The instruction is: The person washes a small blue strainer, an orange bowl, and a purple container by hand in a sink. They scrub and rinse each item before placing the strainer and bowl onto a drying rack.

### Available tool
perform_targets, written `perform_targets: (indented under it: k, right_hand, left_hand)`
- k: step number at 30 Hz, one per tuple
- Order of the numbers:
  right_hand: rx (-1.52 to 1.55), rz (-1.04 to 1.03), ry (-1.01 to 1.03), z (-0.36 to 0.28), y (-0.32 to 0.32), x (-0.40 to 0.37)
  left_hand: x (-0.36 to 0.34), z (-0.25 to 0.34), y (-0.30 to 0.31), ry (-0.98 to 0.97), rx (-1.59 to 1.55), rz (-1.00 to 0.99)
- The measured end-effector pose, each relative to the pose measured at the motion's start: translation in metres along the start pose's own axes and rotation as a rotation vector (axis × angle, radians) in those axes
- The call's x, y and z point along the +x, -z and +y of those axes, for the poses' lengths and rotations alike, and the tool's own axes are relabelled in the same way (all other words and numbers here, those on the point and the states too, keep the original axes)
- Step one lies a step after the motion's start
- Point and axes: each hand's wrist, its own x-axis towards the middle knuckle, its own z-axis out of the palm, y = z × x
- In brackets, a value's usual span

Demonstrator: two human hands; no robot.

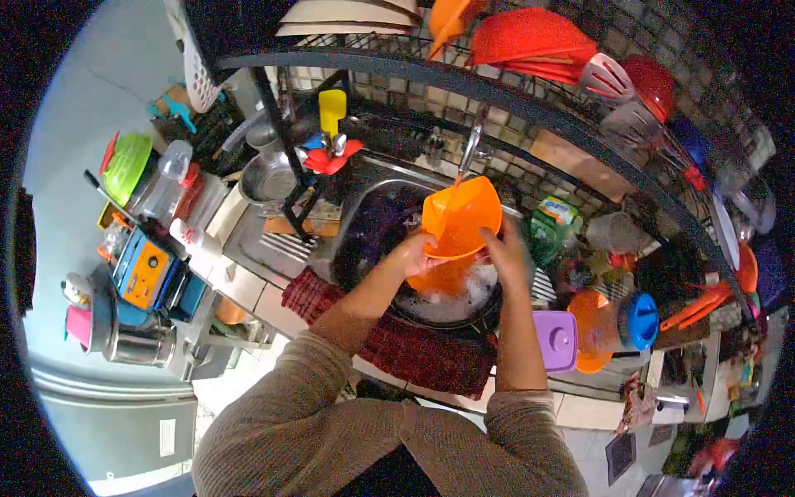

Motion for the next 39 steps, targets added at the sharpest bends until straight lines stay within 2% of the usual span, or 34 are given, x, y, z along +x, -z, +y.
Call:
perform_targets:
  k: [2,3,5,6,8,9,10,11,12,14,15,16,17,18,19,21,22,23,24,26,27,29,30,32,33,35,36,38,39]
  right_hand:
    - [-0.162,0.011,0.018,-0.006,0.021,-0.009]
    - [-0.118,-0.008,-0.093,0.009,0.037,-0.006]
    - [-0.027,-0.029,-0.140,0.029,0.030,-0.025]
    - [0.058,-0.055,-0.204,0.041,0.024,-0.033]
    - [0.184,-0.150,-0.270,0.091,0.006,-0.026]
    - [0.189,-0.158,-0.266,0.098,-0.010,-0.022]
    - [0.308,-0.312,-0.431,0.102,-0.030,-0.017]
    - [0.426,-0.471,-0.593,0.103,-0.046,-0.010]
    - [0.434,-0.484,-0.585,0.107,-0.057,0.005]
    - [0.583,-0.527,-0.651,0.116,-0.082,0.043]
    - [0.691,-0.677,-0.548,0.112,-0.086,0.062]
    - [0.691,-0.695,-0.534,0.115,-0.084,0.077]
    - [0.615,-0.538,-0.417,0.117,-0.081,0.094]
    - [0.542,-0.379,-0.299,0.112,-0.085,0.106]
    - [0.546,-0.393,-0.280,0.092,-0.090,0.102]
    - [-0.300,-0.348,0.447,0.023,-0.084,0.066]
    - [-0.729,-0.284,0.799,0.004,-0.084,0.054]
    - [-0.943,-0.235,0.792,0.004,-0.083,0.054]
    - [-0.942,-0.235,0.800,0.003,-0.081,0.054]
    - [-0.746,0.060,0.621,0.004,-0.078,0.052]
    - [-0.745,0.066,0.624,0.008,-0.079,0.051]
    - [-0.746,0.432,0.664,0.026,-0.082,0.057]
    - [-0.744,0.441,0.666,0.039,-0.083,0.070]
    - [-0.157,0.326,0.575,0.059,-0.081,0.096]
    - [-0.157,0.331,0.576,0.054,-0.081,0.094]
    - [0.885,-0.100,0.000,0.038,-0.090,0.082]
    - [0.891,-0.094,0.001,0.032,-0.097,0.071]
    - [0.844,0.165,-0.063,0.016,-0.108,0.055]
    - [0.855,0.172,-0.056,0.022,-0.107,0.055]
  left_hand:
    - [-0.017,0.001,-0.015,0.080,-0.063,-0.120]
    - [-0.028,0.000,-0.017,0.076,-0.053,-0.130]
    - [-0.057,-0.003,-0.015,0.052,0.126,-0.087]
    - [-0.077,0.003,-0.018,0.047,0.134,-0.088]
    - [-0.118,0.018,-0.021,-0.159,0.402,0.152]
    - [-0.115,0.023,0.001,-0.172,0.538,0.104]
    - [-0.125,0.036,0.000,-0.181,0.546,0.110]
    - [-0.132,0.052,-0.003,-0.196,0.709,0.145]
    - [-0.141,0.067,-0.010,-0.210,0.874,0.182]
    - [-0.147,0.082,-0.011,-0.262,0.933,0.146]
    - [-0.139,0.081,-0.003,-0.401,0.959,0.172]
    - [-0.135,0.081,0.005,-0.544,0.983,0.195]
    - [-0.138,0.080,0.011,-0.561,1.102,0.341]
    - [-0.139,0.076,0.028,-0.583,1.113,0.347]
    - [-0.138,0.071,0.051,-0.672,1.190,0.309]
    - [-0.155,0.073,0.061,-0.781,1.267,0.274]
    - [-0.172,0.073,0.054,-0.564,1.189,0.346]
    - [-0.185,0.073,0.051,-0.344,1.101,0.410]
    - [-0.189,0.073,0.054,-0.352,1.101,0.411]
    - [-0.191,0.074,0.066,-0.488,1.390,0.456]
    - [-0.178,0.071,0.087,-0.724,1.496,0.445]
    - [-0.198,0.086,0.062,-0.660,1.486,0.466]
    - [-0.205,0.092,0.051,-0.595,1.471,0.491]
    - [-0.197,0.092,0.043,-0.648,1.384,0.485]
    - [-0.190,0.093,0.039,-0.634,1.326,0.451]
    - [-0.176,0.088,0.037,-0.609,1.275,0.415]
    - [-0.165,0.086,0.039,-0.597,1.167,0.332]
    - [-0.161,0.086,0.028,-0.586,1.071,0.242]
    - [-0.168,0.085,0.015,-0.441,0.841,0.222]
